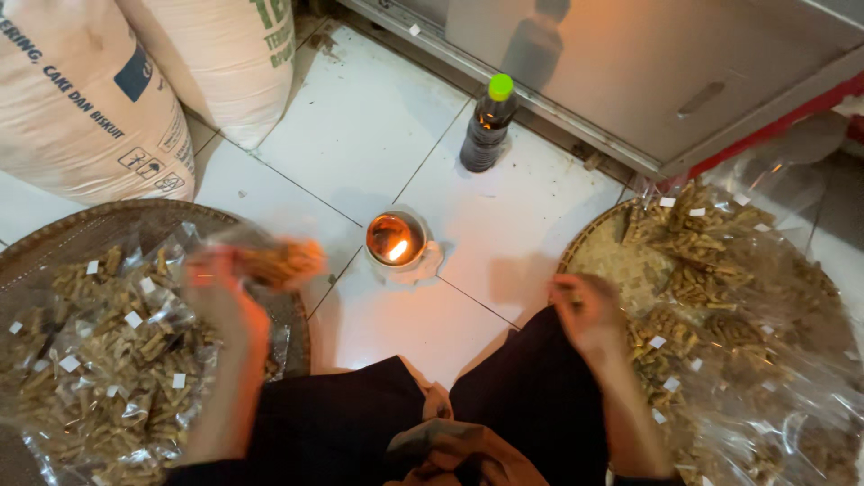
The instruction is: The person sits on the floor and seals clear plastic bags filled with dried food sticks by melting the bag openings over a candle flame. They take bags from woven trays, pinch and melt each opening shut, and place the sealed bags back on the trays.
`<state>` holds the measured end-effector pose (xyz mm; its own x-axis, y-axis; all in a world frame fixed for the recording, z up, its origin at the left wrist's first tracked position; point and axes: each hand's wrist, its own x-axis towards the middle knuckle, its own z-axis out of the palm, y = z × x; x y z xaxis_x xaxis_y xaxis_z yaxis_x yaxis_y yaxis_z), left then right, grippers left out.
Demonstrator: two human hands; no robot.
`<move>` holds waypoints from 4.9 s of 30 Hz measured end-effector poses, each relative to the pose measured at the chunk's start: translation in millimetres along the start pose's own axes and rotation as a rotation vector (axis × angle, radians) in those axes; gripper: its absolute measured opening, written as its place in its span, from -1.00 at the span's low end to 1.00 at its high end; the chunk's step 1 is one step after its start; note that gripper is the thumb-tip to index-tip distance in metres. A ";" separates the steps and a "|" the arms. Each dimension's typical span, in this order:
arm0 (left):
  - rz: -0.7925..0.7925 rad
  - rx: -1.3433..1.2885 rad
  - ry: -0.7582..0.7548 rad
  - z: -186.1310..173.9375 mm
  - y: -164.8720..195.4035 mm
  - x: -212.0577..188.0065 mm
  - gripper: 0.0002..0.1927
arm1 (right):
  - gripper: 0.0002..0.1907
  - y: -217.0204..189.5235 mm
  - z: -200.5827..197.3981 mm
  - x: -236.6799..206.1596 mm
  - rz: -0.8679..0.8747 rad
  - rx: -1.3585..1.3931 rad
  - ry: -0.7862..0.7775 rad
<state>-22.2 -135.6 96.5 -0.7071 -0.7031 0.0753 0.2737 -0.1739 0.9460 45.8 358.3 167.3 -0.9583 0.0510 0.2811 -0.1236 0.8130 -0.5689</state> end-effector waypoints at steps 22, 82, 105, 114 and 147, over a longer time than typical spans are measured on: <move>0.209 0.980 0.259 81.5 -56.7 -18.6 -0.92 | -0.35 313.5 -110.5 -110.4 0.530 -0.731 -0.464; -0.047 -0.043 -1.291 243.5 194.8 -79.8 -0.41 | -0.45 -147.1 -52.8 129.8 -0.177 1.188 -0.174; -0.010 -0.297 -1.031 197.4 262.2 -26.9 -0.41 | -0.50 -234.2 -9.5 177.9 -0.223 1.209 -0.134; -0.044 -0.279 -1.111 188.9 279.2 -15.7 -0.45 | -0.44 -249.1 -6.9 184.0 -0.285 1.460 -0.224; 0.049 -0.104 -0.877 194.7 248.5 -35.6 -0.50 | -0.87 -281.2 -39.5 188.0 -0.303 1.067 -0.217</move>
<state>-56.0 -19.5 390.3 -0.9267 0.0633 0.3705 0.3448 -0.2492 0.9050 -89.4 162.2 410.6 -0.8631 -0.2507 0.4384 -0.4155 -0.1410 -0.8986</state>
